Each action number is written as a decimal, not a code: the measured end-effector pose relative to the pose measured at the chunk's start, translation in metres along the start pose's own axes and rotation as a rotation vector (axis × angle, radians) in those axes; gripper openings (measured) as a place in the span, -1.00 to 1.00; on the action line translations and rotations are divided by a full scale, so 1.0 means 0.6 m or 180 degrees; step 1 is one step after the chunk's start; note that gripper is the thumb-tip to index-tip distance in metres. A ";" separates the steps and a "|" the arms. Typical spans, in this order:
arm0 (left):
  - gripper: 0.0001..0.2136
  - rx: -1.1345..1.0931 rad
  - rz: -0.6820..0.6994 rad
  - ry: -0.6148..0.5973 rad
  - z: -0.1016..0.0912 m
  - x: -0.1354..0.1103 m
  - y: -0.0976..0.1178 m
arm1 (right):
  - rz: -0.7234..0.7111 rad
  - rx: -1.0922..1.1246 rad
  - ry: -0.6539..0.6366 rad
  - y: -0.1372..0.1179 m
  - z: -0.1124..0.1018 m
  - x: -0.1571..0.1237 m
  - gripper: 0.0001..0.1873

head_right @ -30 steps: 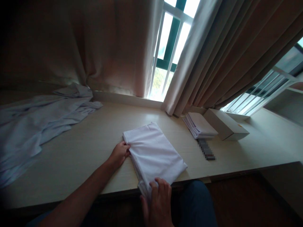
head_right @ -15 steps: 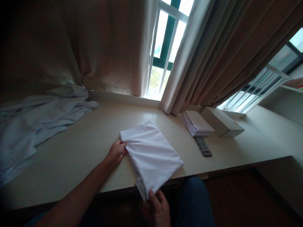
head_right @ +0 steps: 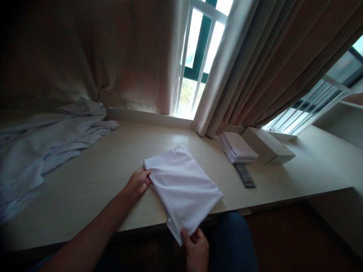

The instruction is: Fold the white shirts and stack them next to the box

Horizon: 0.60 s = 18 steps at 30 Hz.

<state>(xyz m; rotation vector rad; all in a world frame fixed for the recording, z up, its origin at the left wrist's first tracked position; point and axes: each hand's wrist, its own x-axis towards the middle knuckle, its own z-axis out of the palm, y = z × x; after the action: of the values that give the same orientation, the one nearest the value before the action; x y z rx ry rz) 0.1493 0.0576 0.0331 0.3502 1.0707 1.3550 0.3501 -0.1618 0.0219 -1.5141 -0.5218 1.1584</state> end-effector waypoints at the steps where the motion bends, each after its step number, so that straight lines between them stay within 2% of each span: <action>1: -0.71 -0.0063 -0.0006 0.0004 0.000 0.001 0.001 | -0.0044 -0.0092 -0.0013 -0.005 -0.005 0.001 -0.38; 6: -0.56 -0.0362 0.0048 0.0110 -0.001 0.009 0.005 | -0.0355 -0.0407 0.0019 -0.017 -0.012 0.005 -0.50; 11: -0.53 -0.0510 0.0075 0.0030 -0.001 0.011 0.010 | -0.0307 -0.0425 -0.0048 -0.010 -0.016 0.009 -0.51; 14: -0.59 -0.0482 0.0050 -0.0043 -0.005 0.008 0.017 | -0.0270 -0.0413 -0.0066 -0.007 -0.021 0.011 -0.51; 18: -0.78 -0.0293 0.0018 -0.0056 -0.017 0.006 0.029 | -0.0084 -0.0162 -0.0160 0.004 -0.025 0.015 -0.42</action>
<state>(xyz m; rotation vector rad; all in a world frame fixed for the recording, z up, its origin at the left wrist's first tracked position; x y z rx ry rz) 0.1303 0.0619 0.0396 0.2970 0.9899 1.3988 0.3663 -0.1625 0.0151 -1.5203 -0.6078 1.1729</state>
